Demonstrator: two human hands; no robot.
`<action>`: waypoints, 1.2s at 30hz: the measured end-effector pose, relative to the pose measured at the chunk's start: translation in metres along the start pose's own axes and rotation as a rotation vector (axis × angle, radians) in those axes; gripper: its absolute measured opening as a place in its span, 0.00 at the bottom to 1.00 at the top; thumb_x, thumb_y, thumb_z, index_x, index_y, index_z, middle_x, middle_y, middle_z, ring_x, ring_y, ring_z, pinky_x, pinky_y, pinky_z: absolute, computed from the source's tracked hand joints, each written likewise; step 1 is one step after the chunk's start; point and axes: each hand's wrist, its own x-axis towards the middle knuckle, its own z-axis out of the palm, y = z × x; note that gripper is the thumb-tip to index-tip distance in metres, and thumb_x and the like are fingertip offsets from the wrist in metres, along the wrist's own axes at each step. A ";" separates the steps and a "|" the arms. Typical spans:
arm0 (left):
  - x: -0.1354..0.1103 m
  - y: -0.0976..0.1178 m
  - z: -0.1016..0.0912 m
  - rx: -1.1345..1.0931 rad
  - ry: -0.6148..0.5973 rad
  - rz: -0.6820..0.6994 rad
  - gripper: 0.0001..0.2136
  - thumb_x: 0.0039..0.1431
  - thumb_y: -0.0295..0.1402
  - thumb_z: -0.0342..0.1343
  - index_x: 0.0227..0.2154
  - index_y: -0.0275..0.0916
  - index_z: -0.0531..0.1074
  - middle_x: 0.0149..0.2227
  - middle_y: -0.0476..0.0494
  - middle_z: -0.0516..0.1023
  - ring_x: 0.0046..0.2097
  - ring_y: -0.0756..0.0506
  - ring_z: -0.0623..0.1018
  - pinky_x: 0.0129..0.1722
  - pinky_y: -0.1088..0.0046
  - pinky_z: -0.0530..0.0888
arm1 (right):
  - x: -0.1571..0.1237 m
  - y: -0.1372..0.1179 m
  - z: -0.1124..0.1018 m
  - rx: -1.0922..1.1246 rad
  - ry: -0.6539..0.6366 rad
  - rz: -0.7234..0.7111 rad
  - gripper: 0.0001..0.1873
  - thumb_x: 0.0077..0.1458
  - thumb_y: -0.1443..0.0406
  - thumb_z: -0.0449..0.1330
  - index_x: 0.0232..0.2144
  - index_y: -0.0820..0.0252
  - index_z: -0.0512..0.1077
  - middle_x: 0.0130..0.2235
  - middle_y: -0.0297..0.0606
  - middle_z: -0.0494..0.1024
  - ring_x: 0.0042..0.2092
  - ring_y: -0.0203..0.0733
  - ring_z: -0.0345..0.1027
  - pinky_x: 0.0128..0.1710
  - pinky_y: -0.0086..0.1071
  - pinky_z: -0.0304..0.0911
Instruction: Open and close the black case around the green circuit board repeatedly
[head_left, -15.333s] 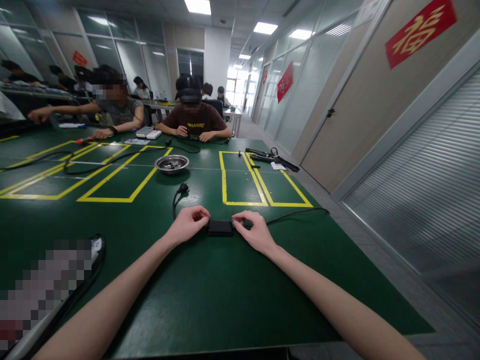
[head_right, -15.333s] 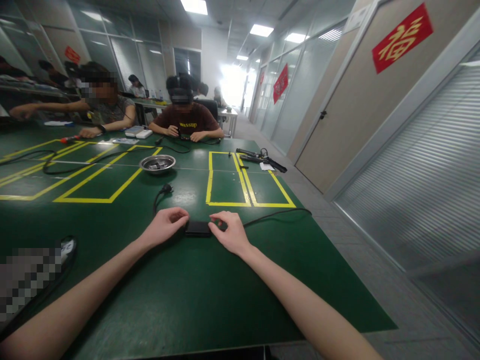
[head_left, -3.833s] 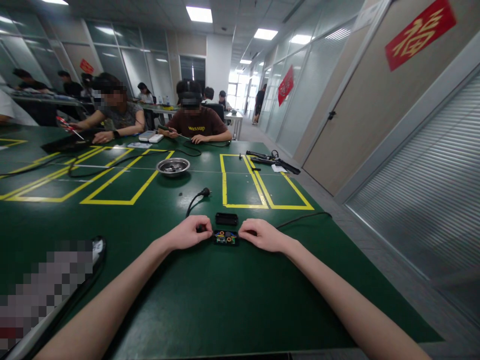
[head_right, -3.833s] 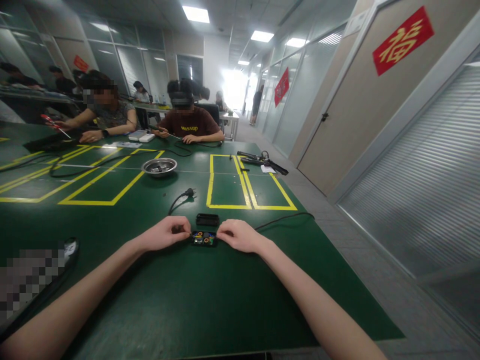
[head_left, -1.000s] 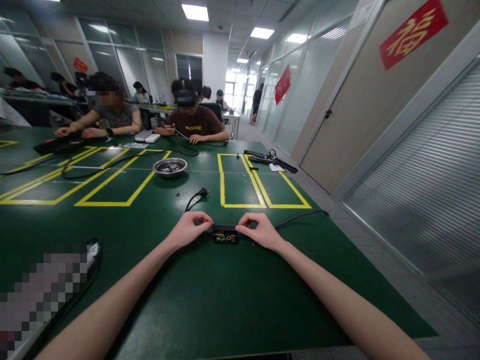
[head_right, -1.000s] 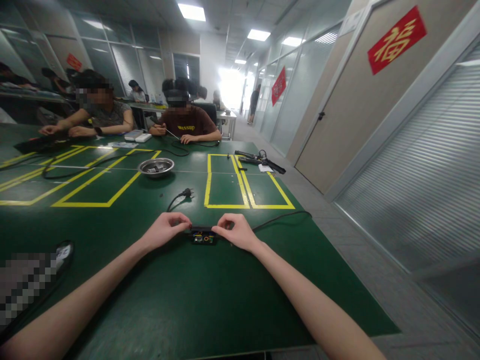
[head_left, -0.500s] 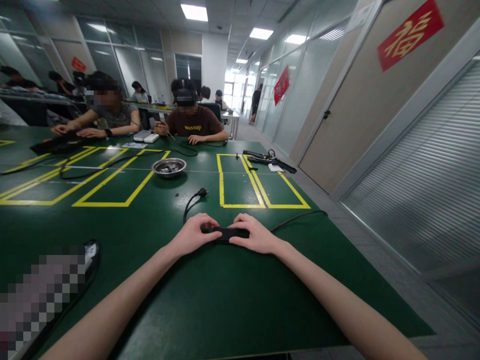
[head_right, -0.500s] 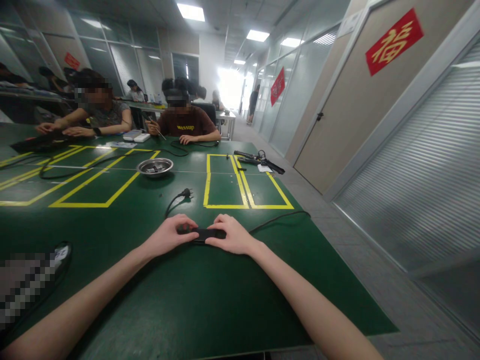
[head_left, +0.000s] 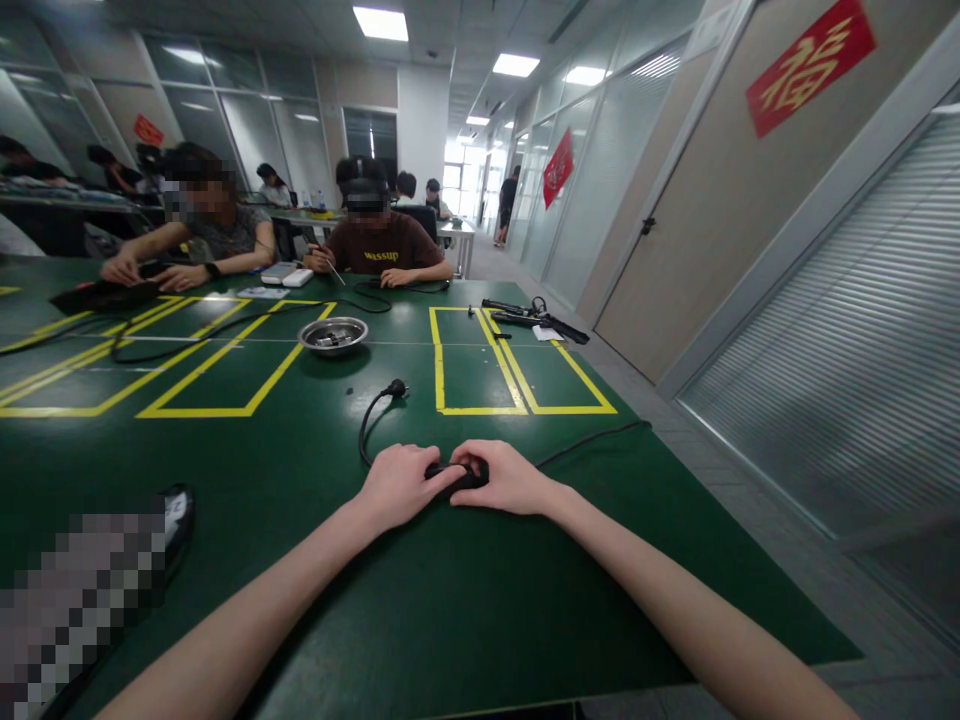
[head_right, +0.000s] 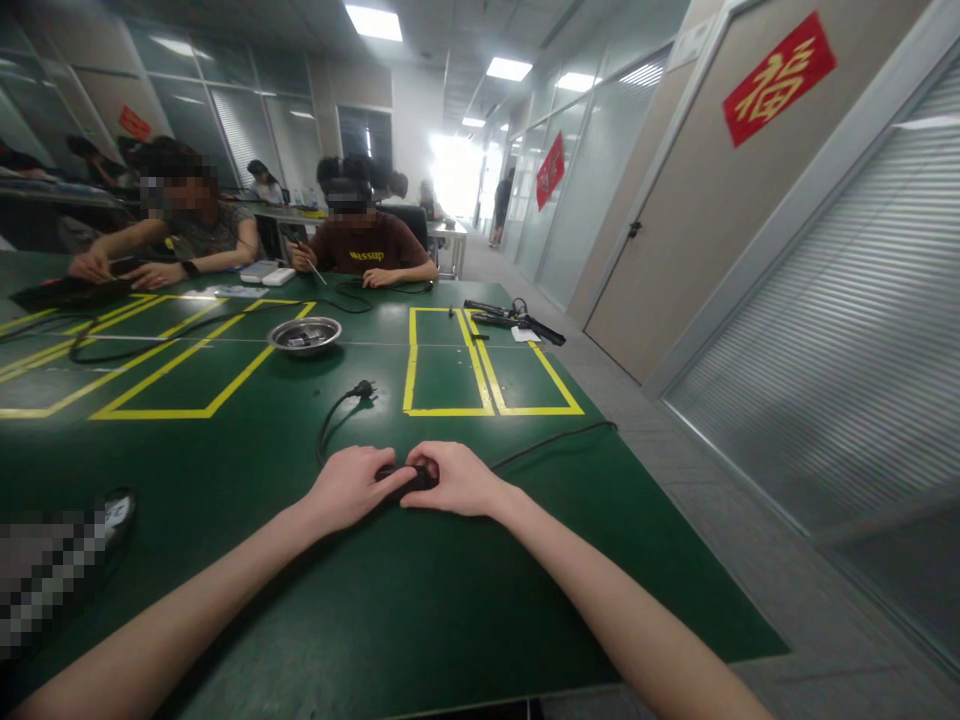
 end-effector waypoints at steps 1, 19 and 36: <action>0.000 -0.001 0.001 0.002 0.021 0.007 0.23 0.68 0.53 0.48 0.28 0.40 0.74 0.28 0.43 0.77 0.33 0.41 0.76 0.35 0.69 0.65 | 0.000 0.000 0.000 -0.034 0.000 -0.014 0.16 0.50 0.60 0.72 0.39 0.60 0.76 0.34 0.34 0.76 0.33 0.38 0.67 0.32 0.29 0.58; -0.001 0.011 -0.010 0.155 -0.053 -0.040 0.30 0.74 0.39 0.33 0.34 0.34 0.82 0.34 0.31 0.83 0.39 0.38 0.83 0.37 0.69 0.70 | 0.000 -0.017 0.004 0.160 -0.031 0.032 0.10 0.61 0.61 0.60 0.39 0.60 0.80 0.30 0.34 0.78 0.29 0.37 0.64 0.30 0.30 0.57; -0.003 0.010 -0.015 0.060 0.002 -0.111 0.30 0.73 0.45 0.35 0.32 0.39 0.82 0.36 0.35 0.84 0.40 0.38 0.83 0.37 0.69 0.70 | 0.000 -0.018 0.007 0.017 0.111 -0.039 0.07 0.58 0.63 0.65 0.37 0.58 0.82 0.28 0.34 0.76 0.31 0.39 0.66 0.32 0.32 0.58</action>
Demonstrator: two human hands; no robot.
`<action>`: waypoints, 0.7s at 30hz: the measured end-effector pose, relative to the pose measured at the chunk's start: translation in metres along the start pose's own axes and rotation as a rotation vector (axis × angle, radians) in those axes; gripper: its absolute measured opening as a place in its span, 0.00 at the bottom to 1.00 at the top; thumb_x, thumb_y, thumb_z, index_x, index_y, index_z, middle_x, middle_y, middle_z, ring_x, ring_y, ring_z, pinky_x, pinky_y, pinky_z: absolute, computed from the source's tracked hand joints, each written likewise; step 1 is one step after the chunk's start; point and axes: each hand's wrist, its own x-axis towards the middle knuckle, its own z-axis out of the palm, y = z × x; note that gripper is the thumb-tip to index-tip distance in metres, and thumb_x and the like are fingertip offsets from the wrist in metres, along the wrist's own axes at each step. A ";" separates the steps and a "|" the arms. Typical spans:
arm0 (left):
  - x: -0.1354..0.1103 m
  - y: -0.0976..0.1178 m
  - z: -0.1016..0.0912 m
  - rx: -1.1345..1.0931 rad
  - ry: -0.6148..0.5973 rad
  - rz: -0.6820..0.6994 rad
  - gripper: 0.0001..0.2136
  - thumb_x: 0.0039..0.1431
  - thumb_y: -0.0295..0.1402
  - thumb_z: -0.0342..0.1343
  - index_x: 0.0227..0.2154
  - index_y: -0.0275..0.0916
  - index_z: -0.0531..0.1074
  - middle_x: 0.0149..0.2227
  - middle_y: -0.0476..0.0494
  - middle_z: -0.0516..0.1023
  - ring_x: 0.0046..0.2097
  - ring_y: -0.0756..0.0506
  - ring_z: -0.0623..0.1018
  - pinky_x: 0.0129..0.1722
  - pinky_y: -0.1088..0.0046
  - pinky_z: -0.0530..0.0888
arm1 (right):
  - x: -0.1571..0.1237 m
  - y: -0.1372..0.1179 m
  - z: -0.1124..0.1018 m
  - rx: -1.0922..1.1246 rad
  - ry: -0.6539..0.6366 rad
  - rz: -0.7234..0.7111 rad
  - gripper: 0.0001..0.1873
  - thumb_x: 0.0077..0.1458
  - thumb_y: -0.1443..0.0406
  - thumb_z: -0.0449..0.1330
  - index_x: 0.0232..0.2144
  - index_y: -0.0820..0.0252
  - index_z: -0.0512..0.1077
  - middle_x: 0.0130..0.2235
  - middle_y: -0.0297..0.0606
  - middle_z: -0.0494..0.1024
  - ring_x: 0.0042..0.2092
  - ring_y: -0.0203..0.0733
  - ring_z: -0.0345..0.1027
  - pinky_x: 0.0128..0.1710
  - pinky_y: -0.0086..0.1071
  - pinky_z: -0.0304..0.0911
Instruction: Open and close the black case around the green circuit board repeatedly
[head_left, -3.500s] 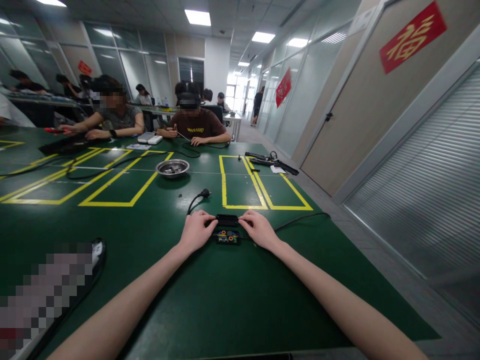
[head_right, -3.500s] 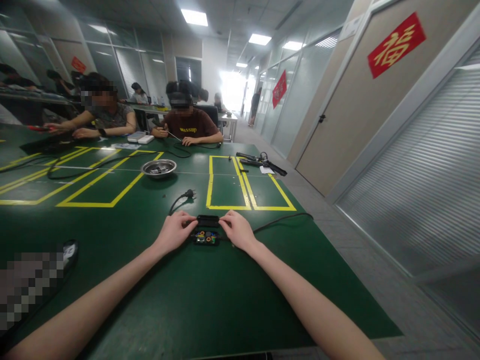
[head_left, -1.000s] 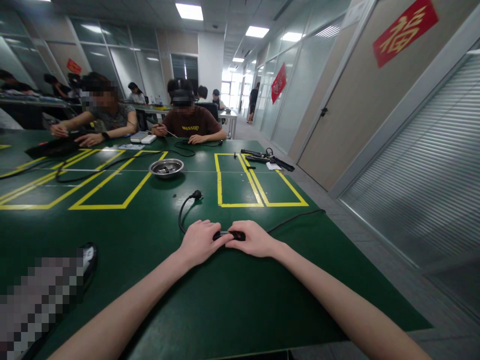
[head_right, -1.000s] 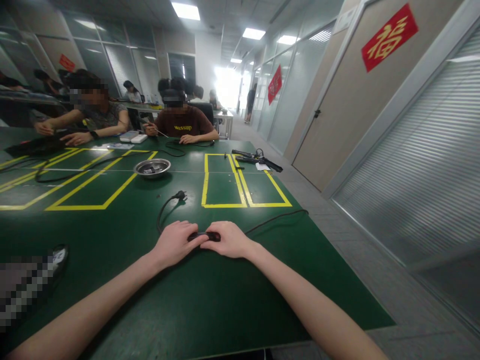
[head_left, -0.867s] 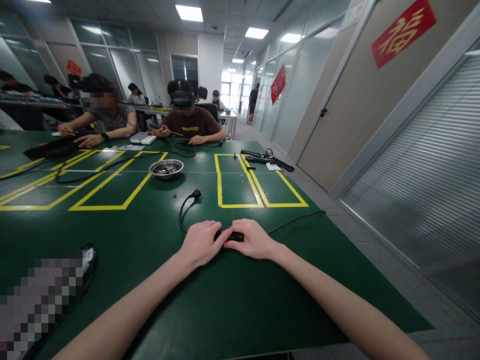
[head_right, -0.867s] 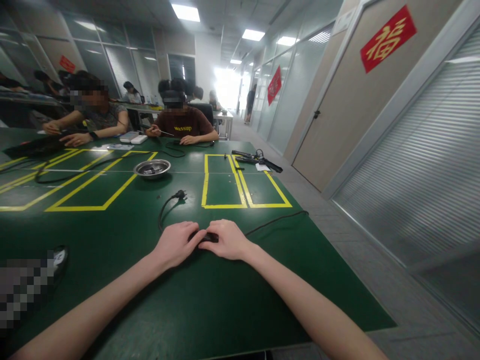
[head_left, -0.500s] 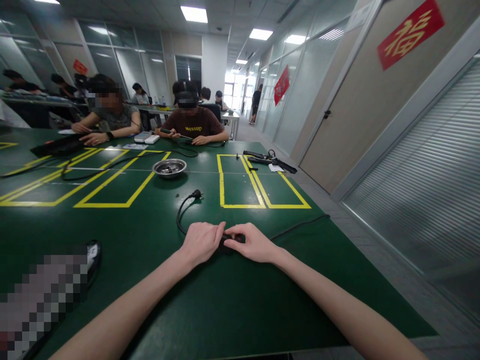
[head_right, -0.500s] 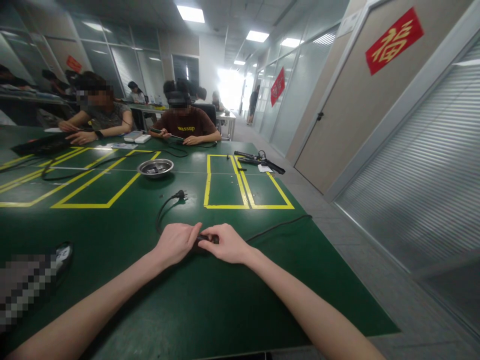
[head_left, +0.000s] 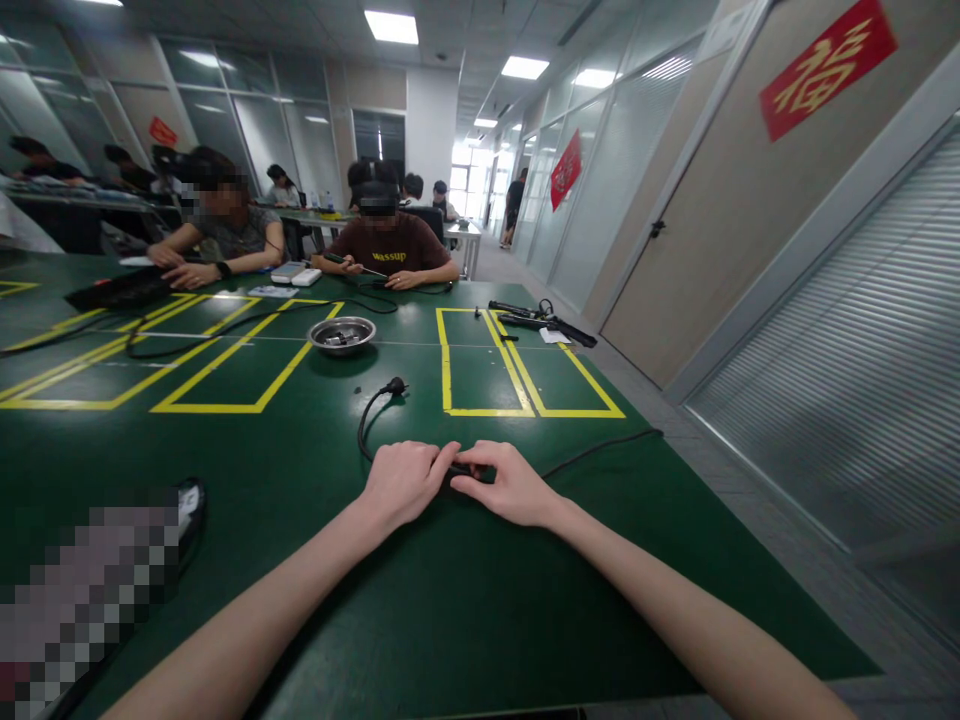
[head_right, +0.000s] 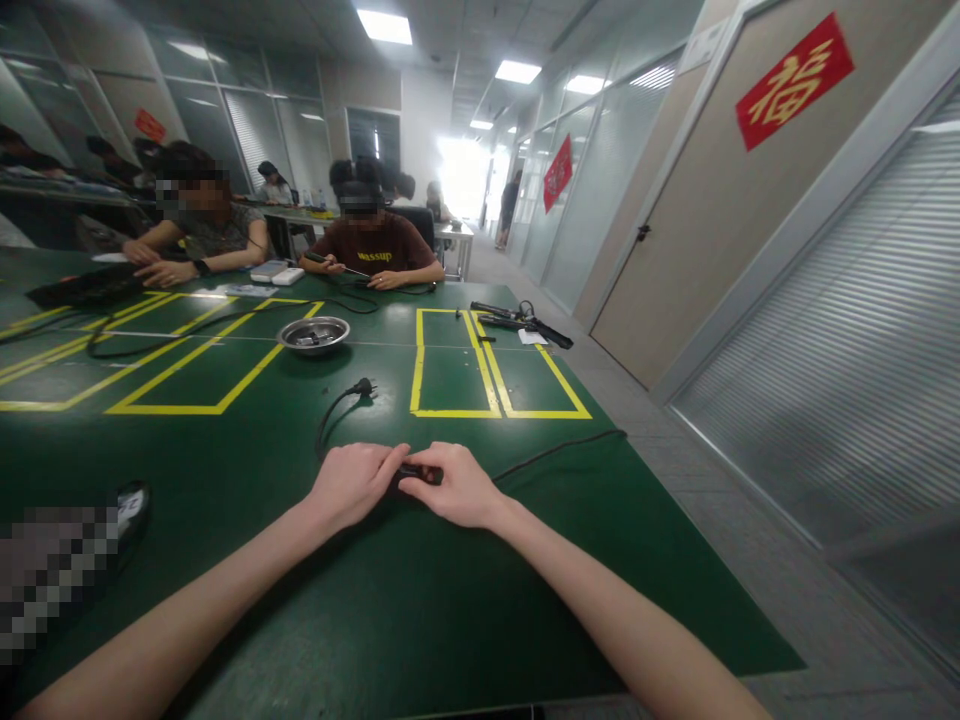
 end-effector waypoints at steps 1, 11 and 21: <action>0.000 -0.001 -0.001 0.007 0.004 -0.005 0.30 0.73 0.45 0.35 0.33 0.39 0.82 0.36 0.35 0.84 0.40 0.38 0.83 0.37 0.69 0.70 | 0.000 0.001 0.000 0.008 0.003 0.004 0.08 0.59 0.63 0.64 0.39 0.58 0.82 0.28 0.35 0.77 0.32 0.39 0.68 0.32 0.32 0.59; 0.004 -0.004 0.002 0.117 -0.093 -0.122 0.26 0.72 0.33 0.34 0.39 0.31 0.80 0.38 0.27 0.83 0.44 0.33 0.83 0.41 0.62 0.74 | -0.006 0.004 0.013 -0.253 0.089 -0.357 0.12 0.61 0.62 0.63 0.47 0.58 0.76 0.50 0.47 0.81 0.48 0.51 0.75 0.48 0.44 0.68; -0.003 -0.005 0.007 0.348 -0.123 0.096 0.16 0.69 0.26 0.41 0.49 0.30 0.74 0.40 0.28 0.81 0.45 0.33 0.80 0.41 0.59 0.75 | 0.000 0.014 0.025 -0.298 0.033 -0.422 0.07 0.56 0.66 0.68 0.36 0.58 0.74 0.46 0.46 0.81 0.45 0.48 0.74 0.45 0.40 0.70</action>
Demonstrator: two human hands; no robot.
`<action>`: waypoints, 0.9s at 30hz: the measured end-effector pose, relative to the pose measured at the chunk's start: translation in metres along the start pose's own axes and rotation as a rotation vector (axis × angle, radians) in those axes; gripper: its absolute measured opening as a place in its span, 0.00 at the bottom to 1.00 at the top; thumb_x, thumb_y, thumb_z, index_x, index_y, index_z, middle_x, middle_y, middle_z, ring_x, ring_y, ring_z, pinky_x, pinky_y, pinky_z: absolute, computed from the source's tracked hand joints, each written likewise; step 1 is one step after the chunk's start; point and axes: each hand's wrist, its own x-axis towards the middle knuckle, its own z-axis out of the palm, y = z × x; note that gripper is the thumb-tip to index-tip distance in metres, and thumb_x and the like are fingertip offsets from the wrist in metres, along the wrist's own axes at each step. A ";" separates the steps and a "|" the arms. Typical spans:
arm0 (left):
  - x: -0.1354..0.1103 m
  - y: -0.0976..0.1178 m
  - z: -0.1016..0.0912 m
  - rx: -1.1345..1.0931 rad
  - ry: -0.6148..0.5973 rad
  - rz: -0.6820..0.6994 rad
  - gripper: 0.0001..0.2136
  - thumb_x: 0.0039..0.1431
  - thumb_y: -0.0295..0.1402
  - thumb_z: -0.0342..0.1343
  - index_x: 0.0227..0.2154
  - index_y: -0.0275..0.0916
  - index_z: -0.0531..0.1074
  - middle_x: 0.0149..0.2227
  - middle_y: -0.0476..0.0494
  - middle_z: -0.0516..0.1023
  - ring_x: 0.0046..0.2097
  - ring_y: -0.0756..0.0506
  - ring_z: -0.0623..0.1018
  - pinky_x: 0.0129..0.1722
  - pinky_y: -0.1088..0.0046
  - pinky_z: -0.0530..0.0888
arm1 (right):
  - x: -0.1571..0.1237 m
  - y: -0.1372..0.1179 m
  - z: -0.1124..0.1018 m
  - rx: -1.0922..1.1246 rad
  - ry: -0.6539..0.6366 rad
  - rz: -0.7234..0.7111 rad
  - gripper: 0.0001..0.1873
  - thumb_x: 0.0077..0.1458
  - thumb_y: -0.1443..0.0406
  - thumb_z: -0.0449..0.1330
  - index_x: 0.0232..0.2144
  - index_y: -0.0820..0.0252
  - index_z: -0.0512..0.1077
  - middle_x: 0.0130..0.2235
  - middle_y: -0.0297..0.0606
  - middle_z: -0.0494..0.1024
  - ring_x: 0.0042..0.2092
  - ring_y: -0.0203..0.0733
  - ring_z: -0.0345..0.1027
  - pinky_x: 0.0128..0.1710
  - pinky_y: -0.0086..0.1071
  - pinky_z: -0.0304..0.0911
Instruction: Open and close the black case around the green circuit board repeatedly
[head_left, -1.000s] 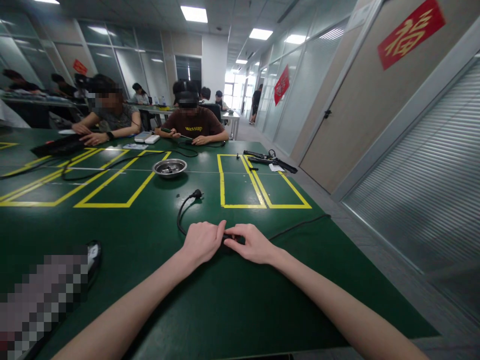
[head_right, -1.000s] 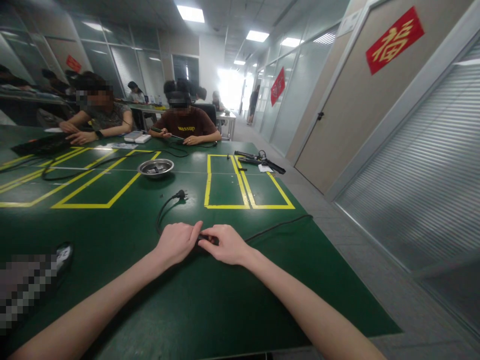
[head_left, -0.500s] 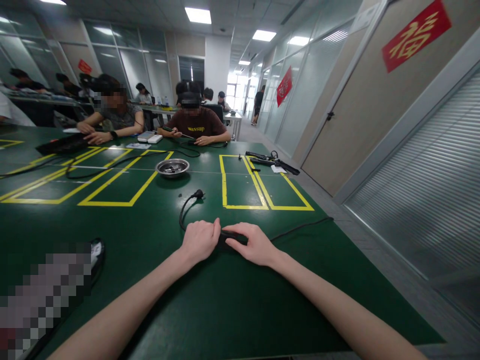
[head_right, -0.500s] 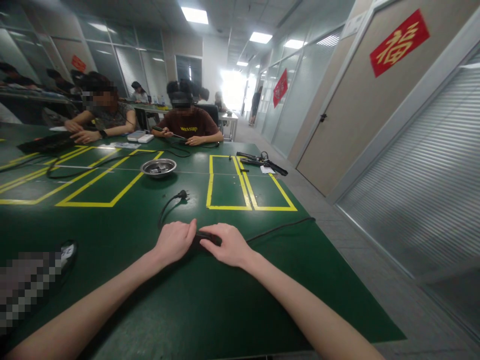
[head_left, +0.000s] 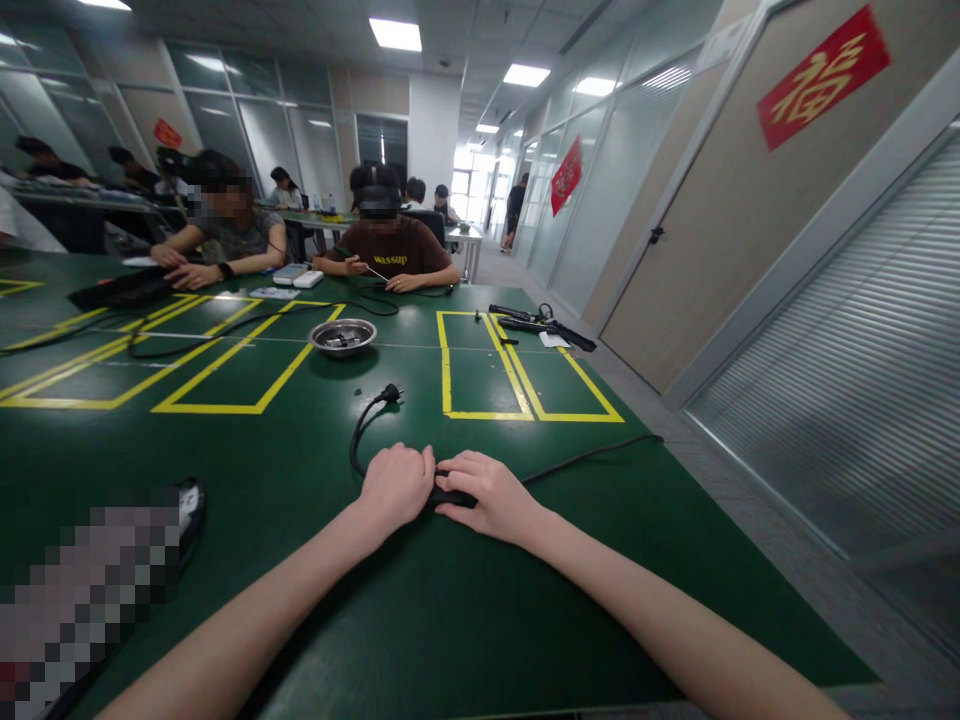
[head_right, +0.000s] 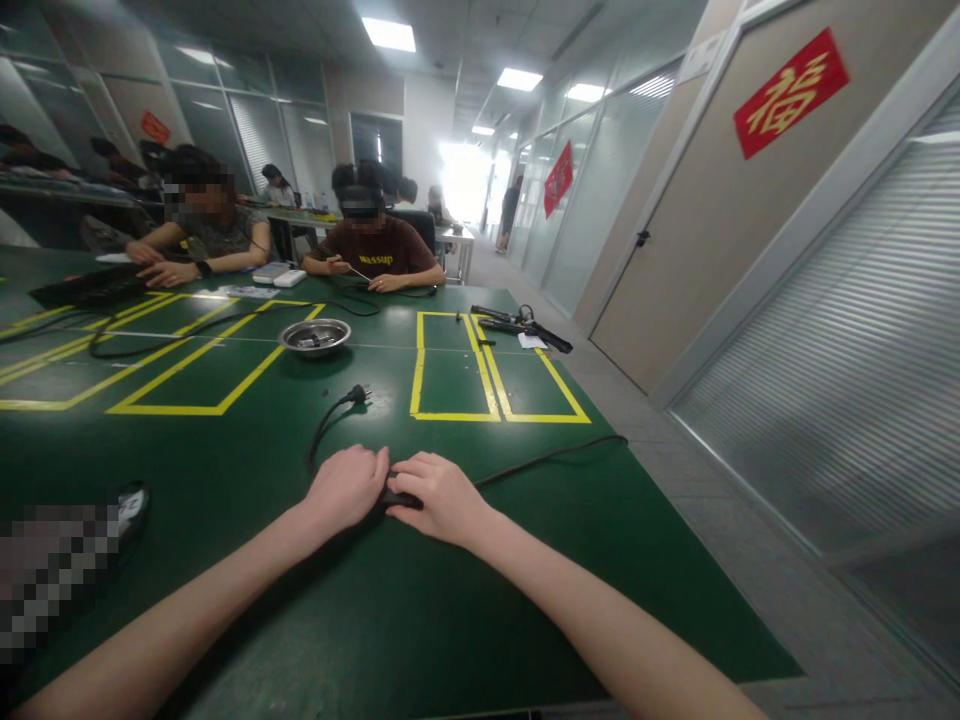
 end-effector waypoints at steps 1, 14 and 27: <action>-0.001 0.000 0.001 0.015 0.030 0.005 0.16 0.70 0.26 0.40 0.47 0.31 0.75 0.41 0.29 0.80 0.47 0.32 0.79 0.42 0.58 0.74 | 0.001 0.000 0.001 0.007 0.002 0.000 0.07 0.55 0.66 0.68 0.35 0.58 0.73 0.45 0.45 0.81 0.45 0.47 0.74 0.44 0.39 0.70; 0.008 -0.013 0.018 -0.310 0.364 -0.102 0.12 0.70 0.31 0.44 0.30 0.39 0.66 0.33 0.41 0.75 0.39 0.40 0.73 0.40 0.63 0.66 | 0.002 -0.002 0.002 0.077 -0.059 0.086 0.16 0.48 0.61 0.74 0.37 0.59 0.75 0.41 0.43 0.82 0.44 0.49 0.74 0.44 0.39 0.69; 0.005 -0.036 0.014 -0.487 1.036 0.281 0.19 0.68 0.28 0.47 0.19 0.41 0.53 0.19 0.52 0.59 0.24 0.49 0.59 0.28 0.68 0.56 | 0.001 0.046 -0.044 0.964 0.452 0.886 0.14 0.40 0.57 0.73 0.26 0.60 0.77 0.26 0.36 0.81 0.27 0.39 0.73 0.26 0.29 0.68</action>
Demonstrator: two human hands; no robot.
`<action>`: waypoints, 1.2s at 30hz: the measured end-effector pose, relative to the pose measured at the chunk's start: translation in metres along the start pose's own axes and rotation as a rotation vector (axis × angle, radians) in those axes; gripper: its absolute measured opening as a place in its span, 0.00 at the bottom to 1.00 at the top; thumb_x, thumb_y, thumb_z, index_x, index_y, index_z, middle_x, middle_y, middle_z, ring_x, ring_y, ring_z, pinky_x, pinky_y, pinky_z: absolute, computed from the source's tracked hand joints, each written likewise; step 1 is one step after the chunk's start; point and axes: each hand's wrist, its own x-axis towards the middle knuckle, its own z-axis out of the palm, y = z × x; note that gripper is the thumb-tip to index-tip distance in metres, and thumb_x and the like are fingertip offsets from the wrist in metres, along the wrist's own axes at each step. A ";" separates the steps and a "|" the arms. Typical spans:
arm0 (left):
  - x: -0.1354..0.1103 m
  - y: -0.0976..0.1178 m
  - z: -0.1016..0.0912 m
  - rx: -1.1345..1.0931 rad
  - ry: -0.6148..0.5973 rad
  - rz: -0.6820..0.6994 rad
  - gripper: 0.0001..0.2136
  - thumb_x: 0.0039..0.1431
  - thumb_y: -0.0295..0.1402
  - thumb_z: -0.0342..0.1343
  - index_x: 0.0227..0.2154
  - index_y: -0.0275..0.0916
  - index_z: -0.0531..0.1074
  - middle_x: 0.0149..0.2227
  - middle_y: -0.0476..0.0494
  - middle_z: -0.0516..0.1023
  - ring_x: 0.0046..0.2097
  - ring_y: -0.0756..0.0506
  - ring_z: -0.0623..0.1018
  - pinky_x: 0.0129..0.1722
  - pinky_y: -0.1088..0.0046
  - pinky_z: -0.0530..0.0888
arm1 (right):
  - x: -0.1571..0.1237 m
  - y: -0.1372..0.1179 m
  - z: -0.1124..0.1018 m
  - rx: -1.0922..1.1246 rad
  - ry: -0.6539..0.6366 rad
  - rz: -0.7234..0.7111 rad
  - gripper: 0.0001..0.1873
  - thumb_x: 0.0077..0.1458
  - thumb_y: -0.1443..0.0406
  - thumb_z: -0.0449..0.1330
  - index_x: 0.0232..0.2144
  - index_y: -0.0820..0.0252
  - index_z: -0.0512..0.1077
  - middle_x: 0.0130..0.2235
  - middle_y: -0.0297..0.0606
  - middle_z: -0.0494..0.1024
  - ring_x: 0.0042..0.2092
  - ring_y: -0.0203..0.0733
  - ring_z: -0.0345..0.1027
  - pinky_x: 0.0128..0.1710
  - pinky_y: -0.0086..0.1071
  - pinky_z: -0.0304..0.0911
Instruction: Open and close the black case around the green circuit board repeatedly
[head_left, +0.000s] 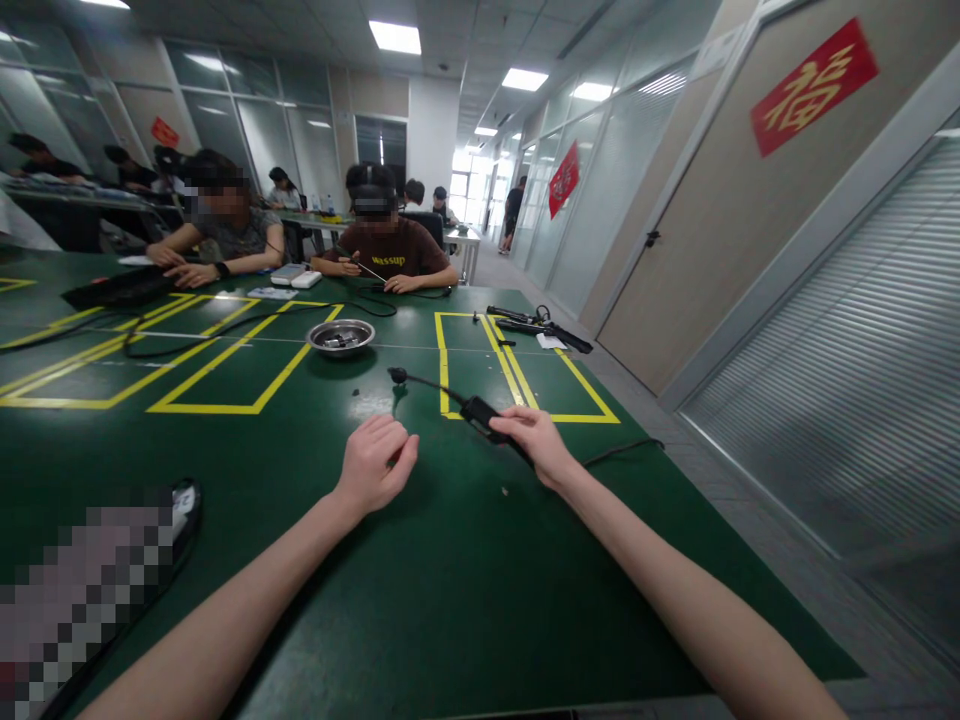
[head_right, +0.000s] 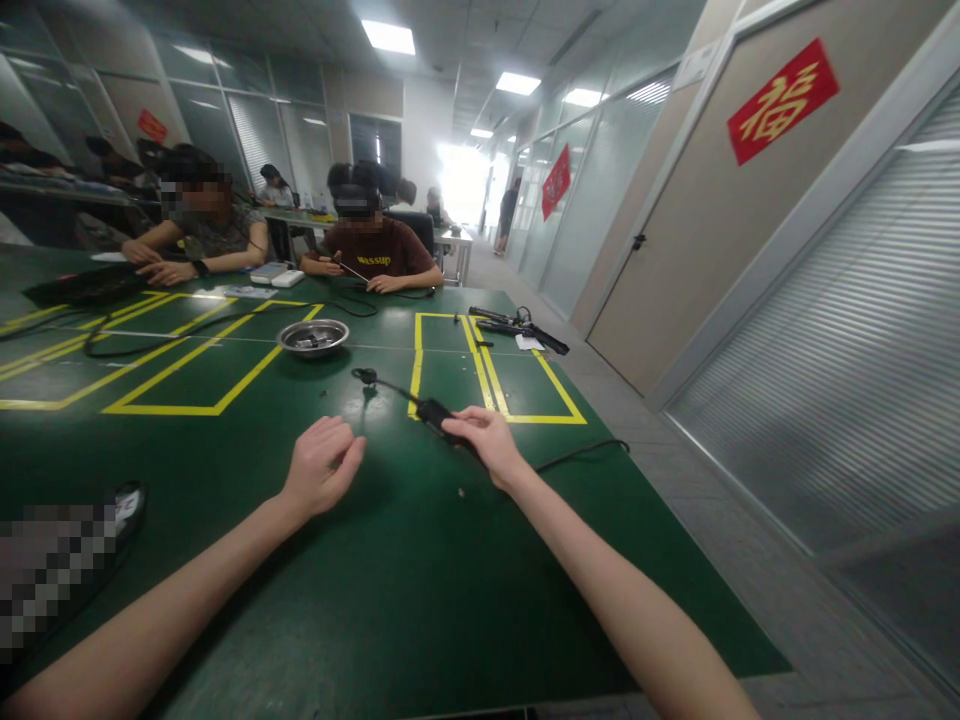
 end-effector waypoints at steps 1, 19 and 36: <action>-0.001 0.003 0.002 -0.016 -0.034 0.017 0.20 0.68 0.28 0.47 0.18 0.41 0.54 0.19 0.52 0.59 0.24 0.49 0.59 0.28 0.69 0.56 | 0.007 -0.004 -0.012 0.090 0.076 0.020 0.14 0.40 0.57 0.72 0.25 0.60 0.77 0.26 0.36 0.81 0.27 0.39 0.73 0.25 0.28 0.68; -0.013 0.006 0.021 -0.102 -0.436 -0.122 0.24 0.71 0.36 0.45 0.17 0.38 0.61 0.18 0.52 0.62 0.23 0.50 0.64 0.28 0.72 0.60 | 0.072 0.043 -0.138 -0.981 0.664 -0.185 0.20 0.46 0.53 0.67 0.37 0.61 0.82 0.36 0.47 0.84 0.40 0.56 0.77 0.42 0.42 0.69; -0.015 0.002 0.022 -0.115 -0.501 -0.140 0.23 0.71 0.37 0.46 0.17 0.39 0.61 0.18 0.51 0.63 0.24 0.50 0.65 0.29 0.72 0.59 | 0.069 0.040 -0.139 -1.358 0.451 -0.017 0.18 0.58 0.56 0.61 0.48 0.56 0.77 0.44 0.49 0.81 0.44 0.55 0.75 0.37 0.38 0.65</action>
